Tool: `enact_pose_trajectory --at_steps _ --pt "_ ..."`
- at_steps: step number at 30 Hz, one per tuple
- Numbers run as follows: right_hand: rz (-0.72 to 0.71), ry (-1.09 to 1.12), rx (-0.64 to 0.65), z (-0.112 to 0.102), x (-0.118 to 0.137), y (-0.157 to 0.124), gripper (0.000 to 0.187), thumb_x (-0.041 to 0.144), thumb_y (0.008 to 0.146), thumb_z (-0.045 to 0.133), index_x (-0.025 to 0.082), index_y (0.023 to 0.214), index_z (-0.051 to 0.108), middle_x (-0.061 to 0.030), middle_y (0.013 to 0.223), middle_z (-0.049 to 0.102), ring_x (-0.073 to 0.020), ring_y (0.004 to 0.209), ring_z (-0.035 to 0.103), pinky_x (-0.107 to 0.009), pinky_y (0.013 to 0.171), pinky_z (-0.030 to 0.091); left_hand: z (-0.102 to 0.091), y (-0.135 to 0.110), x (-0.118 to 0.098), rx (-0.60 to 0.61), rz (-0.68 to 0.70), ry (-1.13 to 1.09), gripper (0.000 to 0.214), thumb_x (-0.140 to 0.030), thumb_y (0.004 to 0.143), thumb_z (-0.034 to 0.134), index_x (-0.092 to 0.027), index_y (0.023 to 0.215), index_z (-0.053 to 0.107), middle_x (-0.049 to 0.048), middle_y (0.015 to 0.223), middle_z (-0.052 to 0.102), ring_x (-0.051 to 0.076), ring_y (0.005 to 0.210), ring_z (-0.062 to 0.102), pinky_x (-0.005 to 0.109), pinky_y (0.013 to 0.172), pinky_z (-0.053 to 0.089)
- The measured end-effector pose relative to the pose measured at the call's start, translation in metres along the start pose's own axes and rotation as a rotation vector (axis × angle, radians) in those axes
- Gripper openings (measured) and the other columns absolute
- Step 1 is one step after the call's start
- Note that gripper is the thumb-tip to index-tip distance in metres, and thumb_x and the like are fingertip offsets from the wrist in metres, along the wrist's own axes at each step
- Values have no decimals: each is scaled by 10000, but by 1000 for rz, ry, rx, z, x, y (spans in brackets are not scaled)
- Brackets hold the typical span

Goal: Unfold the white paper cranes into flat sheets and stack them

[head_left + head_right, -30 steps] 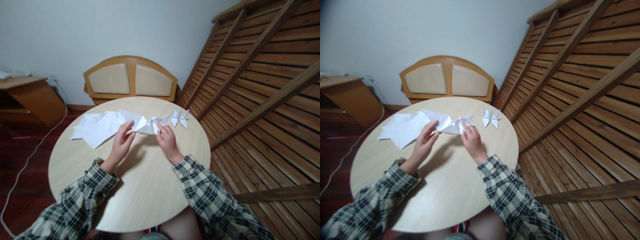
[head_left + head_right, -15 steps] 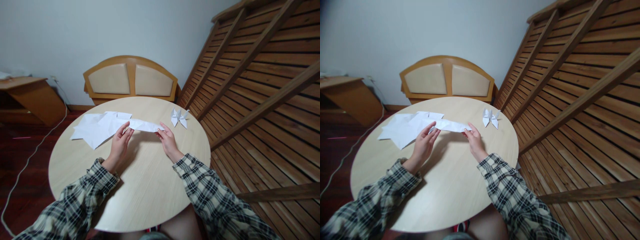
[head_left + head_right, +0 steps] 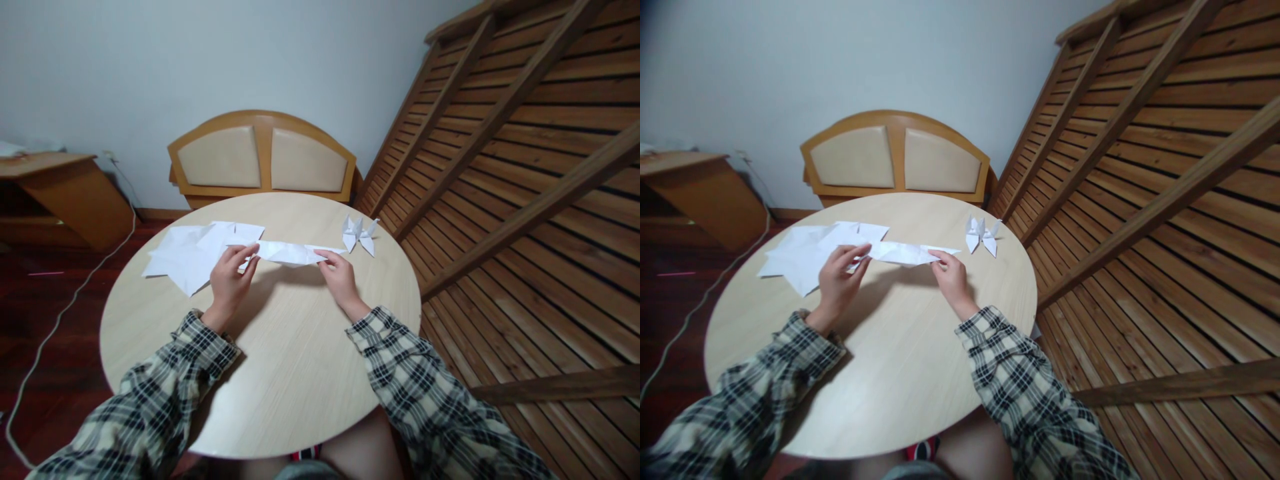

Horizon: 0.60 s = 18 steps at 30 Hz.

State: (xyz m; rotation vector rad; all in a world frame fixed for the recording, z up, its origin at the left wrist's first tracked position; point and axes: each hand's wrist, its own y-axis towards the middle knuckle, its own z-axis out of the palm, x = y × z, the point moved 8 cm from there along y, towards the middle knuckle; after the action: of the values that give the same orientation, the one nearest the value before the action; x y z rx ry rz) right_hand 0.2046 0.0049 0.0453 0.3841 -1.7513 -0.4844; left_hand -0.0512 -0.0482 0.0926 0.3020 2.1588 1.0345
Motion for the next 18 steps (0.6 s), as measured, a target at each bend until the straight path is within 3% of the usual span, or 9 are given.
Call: enact_pose_trajectory --at_steps 4,9,15,18 --pt "-41 -130 -112 -16 6 3 145 229 836 668 240 940 768 -76 994 634 -222 959 597 -469 947 504 -9 3 1 -80 23 114 103 -353 859 698 -266 883 746 41 836 553 236 858 531 422 823 453" --pt "-208 -188 -232 -28 29 3 83 308 851 708 237 846 751 -86 1266 510 -250 1214 484 -511 1106 376 -8 4 -12 -59 125 130 114 -301 928 584 -227 921 670 90 1061 623 272 1051 542 434 897 417" --pt "-278 -150 -215 -27 43 2 259 442 897 643 222 764 675 -76 1161 567 -245 1161 538 -505 1061 411 -6 3 -7 -6 24 148 167 -299 950 505 -196 879 615 47 721 591 195 696 509 349 665 378" --pt "-265 -61 -239 -31 43 3 298 482 904 620 222 762 652 -69 1077 574 -221 1092 568 -446 984 470 -6 3 -2 22 -81 2 180 -323 935 517 -195 876 628 22 692 581 161 633 484 314 601 354"
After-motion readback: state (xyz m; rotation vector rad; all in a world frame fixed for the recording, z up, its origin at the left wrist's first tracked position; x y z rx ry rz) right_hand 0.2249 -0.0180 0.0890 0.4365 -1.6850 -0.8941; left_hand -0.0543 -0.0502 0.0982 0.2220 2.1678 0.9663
